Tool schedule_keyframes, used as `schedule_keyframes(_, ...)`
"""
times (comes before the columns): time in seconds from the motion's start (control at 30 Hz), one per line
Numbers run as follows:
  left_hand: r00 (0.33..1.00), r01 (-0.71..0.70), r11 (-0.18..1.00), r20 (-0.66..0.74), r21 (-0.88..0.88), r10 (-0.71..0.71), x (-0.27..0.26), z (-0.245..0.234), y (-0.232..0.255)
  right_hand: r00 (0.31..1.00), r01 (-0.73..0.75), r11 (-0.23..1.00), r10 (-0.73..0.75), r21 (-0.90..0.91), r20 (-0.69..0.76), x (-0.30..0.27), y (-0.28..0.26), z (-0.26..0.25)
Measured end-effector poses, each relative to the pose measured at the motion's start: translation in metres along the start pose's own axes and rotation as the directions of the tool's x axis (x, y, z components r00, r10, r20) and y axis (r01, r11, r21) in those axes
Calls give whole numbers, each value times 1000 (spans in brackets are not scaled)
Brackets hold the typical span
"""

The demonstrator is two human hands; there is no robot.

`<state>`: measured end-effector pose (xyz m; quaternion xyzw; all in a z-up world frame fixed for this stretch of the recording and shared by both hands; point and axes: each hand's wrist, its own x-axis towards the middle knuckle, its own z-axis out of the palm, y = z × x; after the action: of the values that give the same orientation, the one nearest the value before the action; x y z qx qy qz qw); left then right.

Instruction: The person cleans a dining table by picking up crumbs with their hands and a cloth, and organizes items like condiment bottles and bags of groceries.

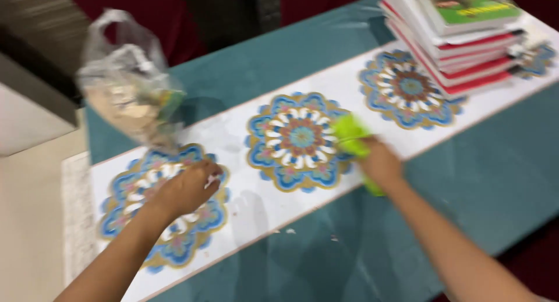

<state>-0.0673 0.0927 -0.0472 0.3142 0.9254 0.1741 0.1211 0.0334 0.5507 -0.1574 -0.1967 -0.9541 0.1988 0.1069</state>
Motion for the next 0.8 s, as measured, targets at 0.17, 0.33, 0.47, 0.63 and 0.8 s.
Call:
schedule_keyframes(0.17,999,-5,1000,53,14,4,51,9,73,947,237,969,-247,74,204,-41,-67,-8)
schedule_keyframes(0.33,996,-16,999,84,45,12,66,14,105,920,69,909,-218,410,327,-10,-34,-17)
schedule_keyframes(0.47,998,4,1000,59,0,-4,61,17,95,977,-153,846,53,510,205,13,-5,-51)
schedule_keyframes(0.63,996,65,998,61,-4,-65,36,12,81,991,92,994,-85,-62,105,-27,-49,-31)
schedule_keyframes(0.8,990,130,991,56,14,-130,18,9,45,763,591,777,-625,216,163,-66,-120,13)
